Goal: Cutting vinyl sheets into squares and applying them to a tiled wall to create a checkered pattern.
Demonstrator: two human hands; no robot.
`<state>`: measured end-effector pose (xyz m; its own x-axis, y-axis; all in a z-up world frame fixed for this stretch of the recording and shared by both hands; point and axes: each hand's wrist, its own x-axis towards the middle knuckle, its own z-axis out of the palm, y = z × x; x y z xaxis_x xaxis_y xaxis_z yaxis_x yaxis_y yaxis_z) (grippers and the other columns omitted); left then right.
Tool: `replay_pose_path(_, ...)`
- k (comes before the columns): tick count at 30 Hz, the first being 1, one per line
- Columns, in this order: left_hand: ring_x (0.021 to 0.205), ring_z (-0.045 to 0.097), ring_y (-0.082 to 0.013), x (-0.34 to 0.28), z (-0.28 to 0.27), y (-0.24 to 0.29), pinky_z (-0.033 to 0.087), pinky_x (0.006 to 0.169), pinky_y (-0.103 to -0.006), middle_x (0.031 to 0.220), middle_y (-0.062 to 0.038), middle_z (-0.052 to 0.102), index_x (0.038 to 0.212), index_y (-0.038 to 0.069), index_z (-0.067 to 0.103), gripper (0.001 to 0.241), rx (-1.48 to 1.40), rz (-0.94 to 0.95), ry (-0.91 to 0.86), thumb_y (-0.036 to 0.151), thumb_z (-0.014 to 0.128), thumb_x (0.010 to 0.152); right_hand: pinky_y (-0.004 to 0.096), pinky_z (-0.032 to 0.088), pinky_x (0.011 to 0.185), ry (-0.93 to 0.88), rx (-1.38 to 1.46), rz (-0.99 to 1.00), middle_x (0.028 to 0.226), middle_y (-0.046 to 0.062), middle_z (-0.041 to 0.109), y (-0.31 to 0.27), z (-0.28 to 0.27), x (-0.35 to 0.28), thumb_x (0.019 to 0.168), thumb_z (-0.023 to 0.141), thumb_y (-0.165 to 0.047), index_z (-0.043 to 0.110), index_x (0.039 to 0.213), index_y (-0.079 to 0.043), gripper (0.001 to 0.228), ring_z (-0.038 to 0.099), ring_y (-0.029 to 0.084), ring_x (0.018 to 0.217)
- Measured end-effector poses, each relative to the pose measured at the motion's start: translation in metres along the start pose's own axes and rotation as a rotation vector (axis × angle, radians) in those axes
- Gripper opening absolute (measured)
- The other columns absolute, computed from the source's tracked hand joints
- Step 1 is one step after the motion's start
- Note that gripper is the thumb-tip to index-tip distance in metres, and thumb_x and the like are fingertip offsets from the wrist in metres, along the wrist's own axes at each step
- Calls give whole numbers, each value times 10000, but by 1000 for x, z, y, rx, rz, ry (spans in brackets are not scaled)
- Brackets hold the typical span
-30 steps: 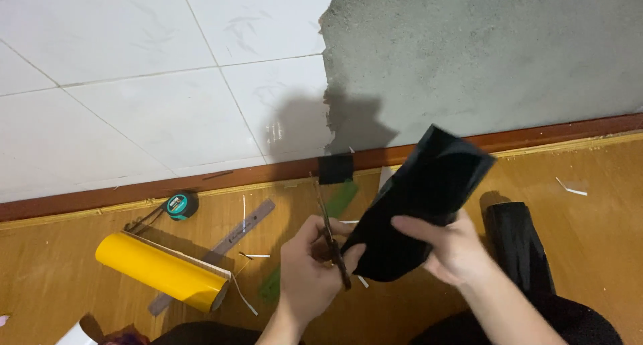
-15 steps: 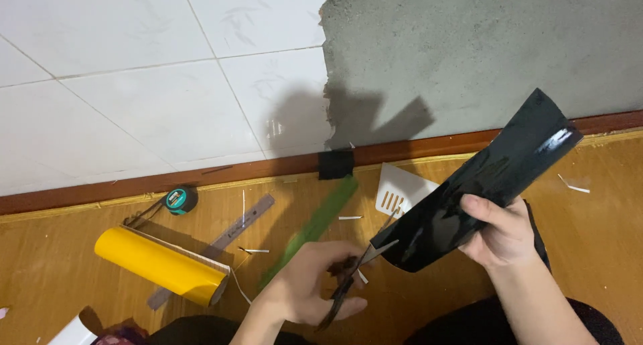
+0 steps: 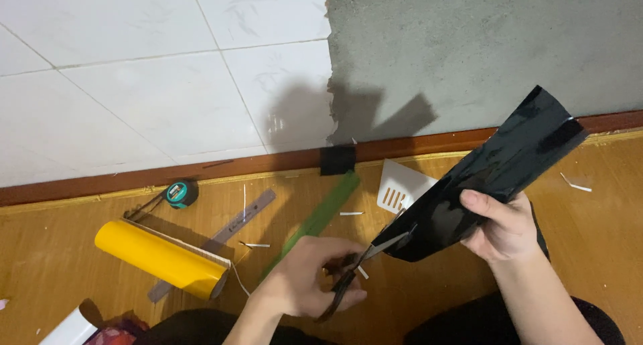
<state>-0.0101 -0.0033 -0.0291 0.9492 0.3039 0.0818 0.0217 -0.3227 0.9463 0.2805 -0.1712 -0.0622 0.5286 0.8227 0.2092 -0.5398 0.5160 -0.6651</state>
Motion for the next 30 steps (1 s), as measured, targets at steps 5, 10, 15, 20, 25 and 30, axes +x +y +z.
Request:
replay_pose_path(5,563,633,-130,1,-2,0,460,529,-267,680,4,759,1194,74,818,494,53,-69,-34,186,887,718,381,650,841,-31,6,-4,1192,220,792,2,-1,-1,909,649,192,726,1264,64,385,803,307,918)
replay_pose_path(10,551,596,-143,1,-1,-8,442,518,-278,667,-6,717,1192,55,816,489,59,23,9,168,899,723,392,647,849,-5,-19,11,1179,215,789,2,-4,-1,896,666,178,716,1256,70,378,796,306,920)
replay_pose_path(15,506,584,-140,1,1,-13,416,480,-277,656,13,736,1198,100,833,480,134,-16,38,194,921,735,385,681,785,-44,24,22,1127,238,799,1,10,2,911,677,178,734,1186,81,297,816,315,863)
replay_pose_path(20,482,516,-96,2,3,-19,336,450,-253,630,23,665,1231,-2,813,454,43,148,114,112,921,805,372,673,797,-49,15,7,1148,257,786,2,10,2,919,654,182,704,1221,95,318,812,322,882)
replay_pose_path(25,500,573,-139,3,2,-10,407,482,-268,683,-20,752,1223,-6,804,504,131,187,165,117,922,748,402,642,866,26,2,25,1164,217,784,6,5,2,921,663,167,719,1183,72,285,789,313,929)
replay_pose_path(30,558,582,-131,3,-1,-9,433,513,-256,719,-18,750,1238,-14,799,544,101,137,171,93,903,714,413,619,903,87,-56,45,1214,200,758,12,3,2,881,680,172,702,1237,43,380,757,312,985)
